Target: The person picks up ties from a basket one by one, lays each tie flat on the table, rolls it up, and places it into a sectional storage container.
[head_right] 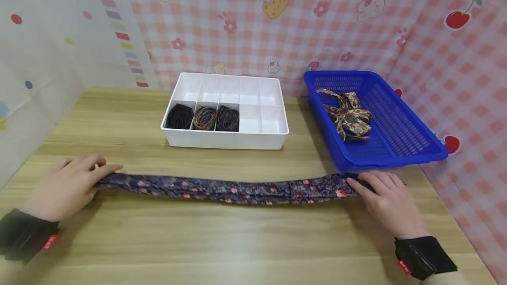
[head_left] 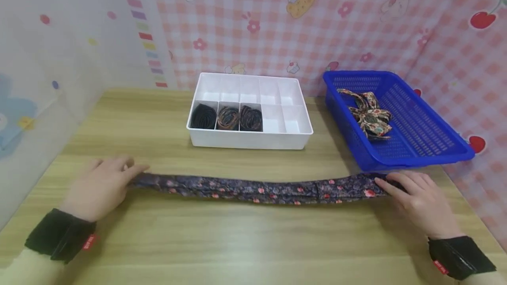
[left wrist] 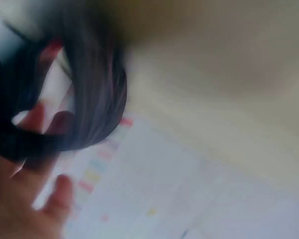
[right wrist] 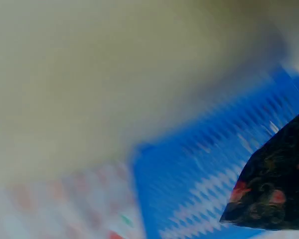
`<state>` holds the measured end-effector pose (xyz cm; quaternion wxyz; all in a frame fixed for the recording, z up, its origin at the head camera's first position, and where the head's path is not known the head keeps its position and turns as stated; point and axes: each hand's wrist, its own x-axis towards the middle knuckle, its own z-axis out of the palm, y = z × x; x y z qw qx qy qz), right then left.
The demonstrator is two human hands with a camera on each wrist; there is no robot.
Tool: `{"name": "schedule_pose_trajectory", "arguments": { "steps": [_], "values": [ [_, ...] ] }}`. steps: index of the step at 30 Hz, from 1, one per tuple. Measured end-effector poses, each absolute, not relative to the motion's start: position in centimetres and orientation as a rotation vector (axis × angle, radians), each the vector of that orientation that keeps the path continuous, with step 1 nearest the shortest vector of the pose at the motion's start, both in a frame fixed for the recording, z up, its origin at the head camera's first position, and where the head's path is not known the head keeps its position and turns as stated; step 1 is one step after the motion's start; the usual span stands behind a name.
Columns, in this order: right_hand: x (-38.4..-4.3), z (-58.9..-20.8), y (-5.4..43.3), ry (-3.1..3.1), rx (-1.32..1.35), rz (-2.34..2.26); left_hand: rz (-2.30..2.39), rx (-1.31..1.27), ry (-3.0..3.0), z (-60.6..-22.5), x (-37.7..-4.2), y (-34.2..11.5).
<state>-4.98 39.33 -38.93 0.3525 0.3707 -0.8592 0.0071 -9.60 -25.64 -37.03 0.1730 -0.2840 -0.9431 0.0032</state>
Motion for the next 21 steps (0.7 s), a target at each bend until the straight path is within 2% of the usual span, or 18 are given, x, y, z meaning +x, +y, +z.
{"name": "schedule_pose_trajectory", "arguments": {
  "steps": [4,9,13,21],
  "values": [
    [-3.7,-41.1,41.4,-2.648,0.805,0.14,-0.12,-0.793,-2.854,-38.5,-8.3,-27.4],
    [-3.7,-41.0,43.4,-2.95,0.556,0.502,-0.354,-0.801,-2.91,-38.6,-7.5,-29.5],
    [-4.2,-40.9,44.2,-2.935,0.52,0.557,-0.57,-0.849,-2.85,-38.6,-7.4,-30.4],
    [-6.2,-40.8,45.2,-2.917,0.466,0.523,-0.69,-0.962,-2.723,-37.7,-9.3,-31.7]
  ]
}}
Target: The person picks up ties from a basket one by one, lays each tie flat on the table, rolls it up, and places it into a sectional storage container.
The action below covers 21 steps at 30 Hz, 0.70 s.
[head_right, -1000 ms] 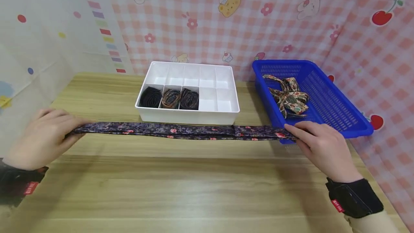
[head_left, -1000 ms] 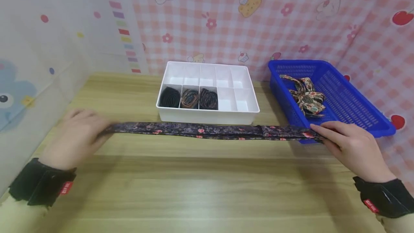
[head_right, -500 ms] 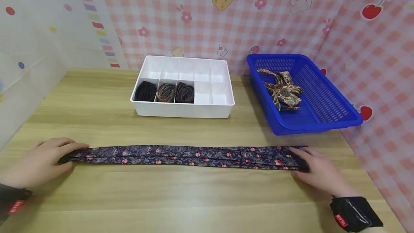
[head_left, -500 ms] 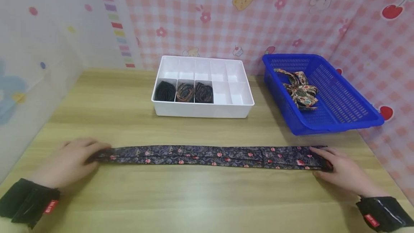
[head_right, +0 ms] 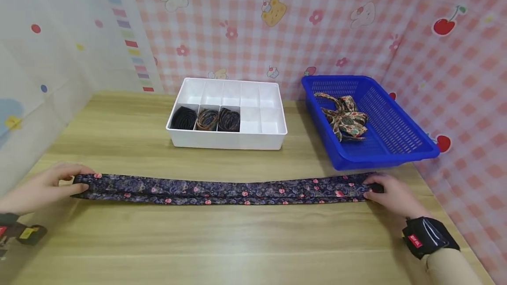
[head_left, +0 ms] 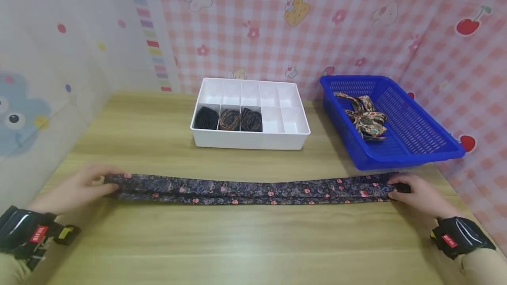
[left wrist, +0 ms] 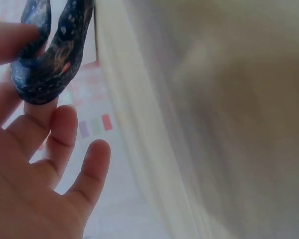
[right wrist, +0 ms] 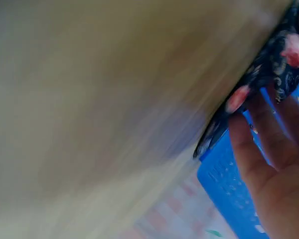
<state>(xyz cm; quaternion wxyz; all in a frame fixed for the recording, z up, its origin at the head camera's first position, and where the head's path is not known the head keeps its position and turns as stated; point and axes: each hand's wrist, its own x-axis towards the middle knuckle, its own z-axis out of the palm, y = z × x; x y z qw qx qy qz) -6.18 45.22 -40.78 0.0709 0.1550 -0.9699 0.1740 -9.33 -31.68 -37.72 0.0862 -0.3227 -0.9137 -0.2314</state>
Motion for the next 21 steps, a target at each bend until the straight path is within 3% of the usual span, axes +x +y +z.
{"name": "schedule_pose_trajectory", "arguments": {
  "steps": [8,13,21],
  "values": [
    [-7.4,-40.0,46.9,-3.031,0.326,0.925,-0.917,-1.034,-2.835,-37.0,-11.4,-30.7],
    [-7.7,-40.6,46.2,-2.953,0.451,0.762,-0.679,-1.076,-2.853,-38.0,-12.0,-30.7],
    [-8.0,-40.9,45.6,-2.881,0.463,0.479,-0.412,-0.883,-2.965,-38.5,-12.6,-30.2]
  ]
}}
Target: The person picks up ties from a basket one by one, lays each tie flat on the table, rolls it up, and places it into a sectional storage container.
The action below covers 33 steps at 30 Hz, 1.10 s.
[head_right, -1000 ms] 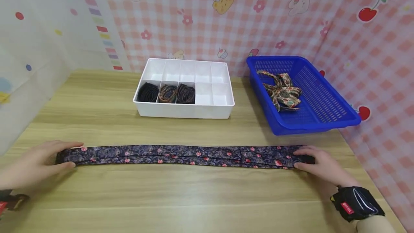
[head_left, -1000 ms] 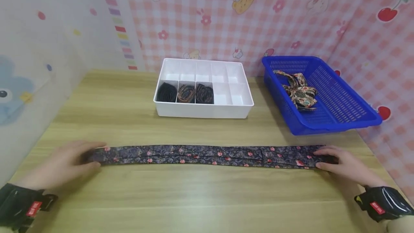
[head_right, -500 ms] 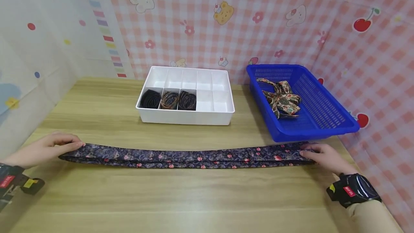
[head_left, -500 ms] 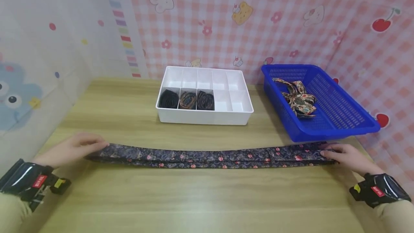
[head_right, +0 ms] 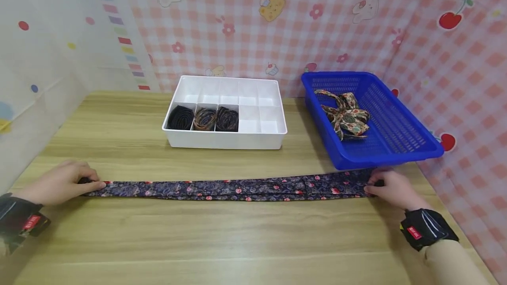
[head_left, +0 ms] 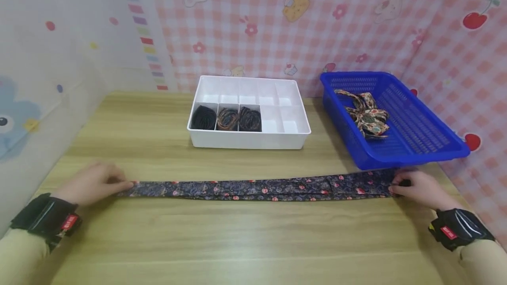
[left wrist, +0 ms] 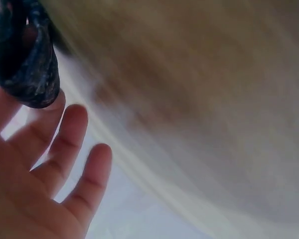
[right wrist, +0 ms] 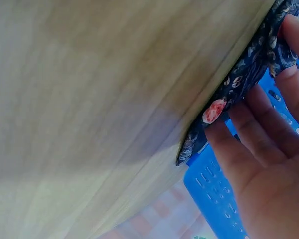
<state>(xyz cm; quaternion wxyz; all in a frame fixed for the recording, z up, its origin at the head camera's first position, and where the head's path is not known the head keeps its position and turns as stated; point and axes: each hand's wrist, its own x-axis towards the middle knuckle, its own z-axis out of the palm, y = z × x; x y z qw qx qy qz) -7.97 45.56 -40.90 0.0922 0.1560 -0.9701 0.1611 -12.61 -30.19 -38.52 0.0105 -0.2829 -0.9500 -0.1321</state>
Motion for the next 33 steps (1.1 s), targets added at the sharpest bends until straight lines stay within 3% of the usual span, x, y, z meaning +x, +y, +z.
{"name": "schedule_pose_trajectory", "arguments": {
  "steps": [6,10,14,18,22,27,30,33],
  "values": [
    [-6.7,-40.3,44.5,-2.893,0.308,0.508,-0.419,-0.704,-3.028,-38.1,-11.5,-30.1],
    [-5.0,-38.2,40.0,-2.861,0.236,0.536,-0.519,-0.59,-3.111,-37.5,-10.5,-30.5],
    [-5.8,-36.1,30.5,-2.834,0.602,0.65,-0.668,-0.549,-3.164,-37.2,-10.6,-30.9],
    [-8.8,-35.3,18.5,-2.886,1.166,0.79,-0.859,-0.467,-3.169,-37.4,-11.3,-30.3],
    [-12.0,-35.7,8.3,-2.969,1.466,0.852,-1.119,-0.475,-3.057,-37.1,-12.1,-28.5],
    [-13.9,-37.4,1.2,-3.14,1.314,1.442,-1.226,-0.562,-2.939,-36.3,-11.8,-25.8],
    [-14.2,-38.0,-1.2,-3.067,1.08,1.862,-1.148,-0.608,-2.958,-36.0,-11.2,-24.9],
    [-14.4,-38.2,-2.5,-3.002,0.953,1.985,-1.154,-0.723,-2.967,-35.9,-10.9,-24.2]
  ]
}}
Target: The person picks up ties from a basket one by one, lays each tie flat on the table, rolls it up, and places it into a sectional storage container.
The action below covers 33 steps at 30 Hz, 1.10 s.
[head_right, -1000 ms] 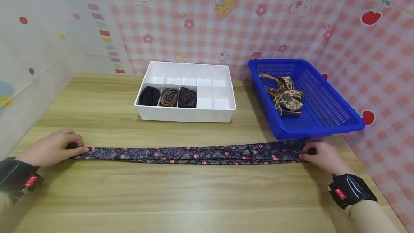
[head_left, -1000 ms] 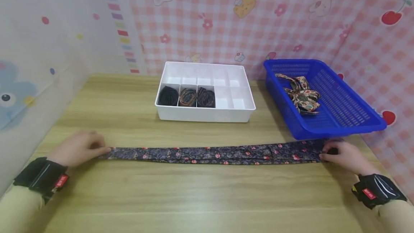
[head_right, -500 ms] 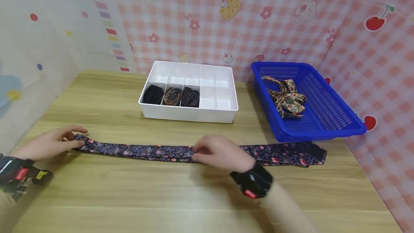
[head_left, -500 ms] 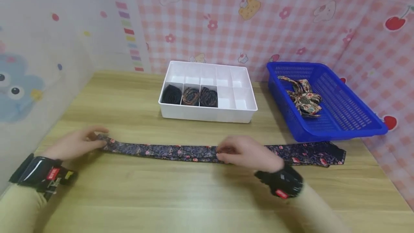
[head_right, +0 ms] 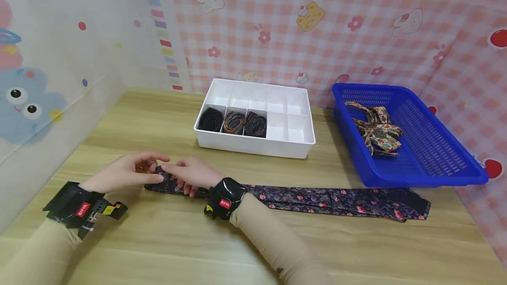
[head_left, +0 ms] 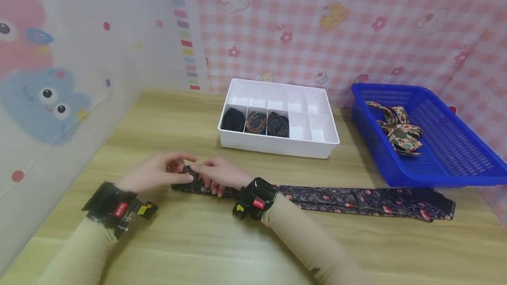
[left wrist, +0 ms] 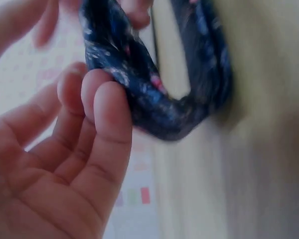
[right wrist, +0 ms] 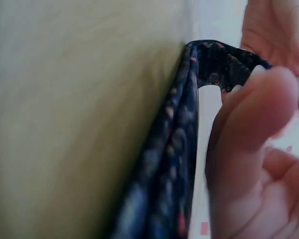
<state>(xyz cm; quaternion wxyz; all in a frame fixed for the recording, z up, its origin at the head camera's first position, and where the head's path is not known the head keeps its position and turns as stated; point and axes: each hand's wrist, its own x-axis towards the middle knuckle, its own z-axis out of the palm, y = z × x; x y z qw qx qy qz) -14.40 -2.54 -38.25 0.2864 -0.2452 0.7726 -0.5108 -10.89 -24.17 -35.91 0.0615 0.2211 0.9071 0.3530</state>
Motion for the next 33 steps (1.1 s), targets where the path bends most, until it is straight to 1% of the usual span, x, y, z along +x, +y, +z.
{"name": "schedule_pose_trajectory", "arguments": {
  "steps": [2,10,16,20,24,26,30,33],
  "values": [
    [-14.5,-38.3,-2.5,2.106,-0.638,-1.365,1.068,0.721,2.701,-36.1,-10.9,-23.5],
    [-14.2,-37.7,-2.4,2.309,-0.754,-1.183,0.957,0.791,2.736,-36.6,-10.9,-23.4],
    [-13.3,-37.2,-3.1,2.469,-0.966,-0.959,0.962,0.837,2.698,-37.0,-10.6,-23.5],
    [-13.2,-37.3,-3.2,2.503,-1.032,-0.839,0.797,0.805,2.81,-36.9,-10.4,-24.2],
    [-13.4,-37.6,-3.1,2.478,-1.017,-0.827,0.569,0.72,2.915,-36.9,-10.4,-25.1],
    [-13.5,-37.6,-3.0,2.458,-0.996,-0.832,0.55,0.69,2.904,-36.9,-10.6,-25.4],
    [-13.4,-37.6,-2.8,2.415,-0.891,-0.87,0.699,0.656,2.84,-36.7,-10.7,-25.3],
    [-13.4,-37.6,-2.7,2.374,-0.772,-0.964,0.884,0.699,2.8,-36.5,-10.4,-24.6]
  ]
}}
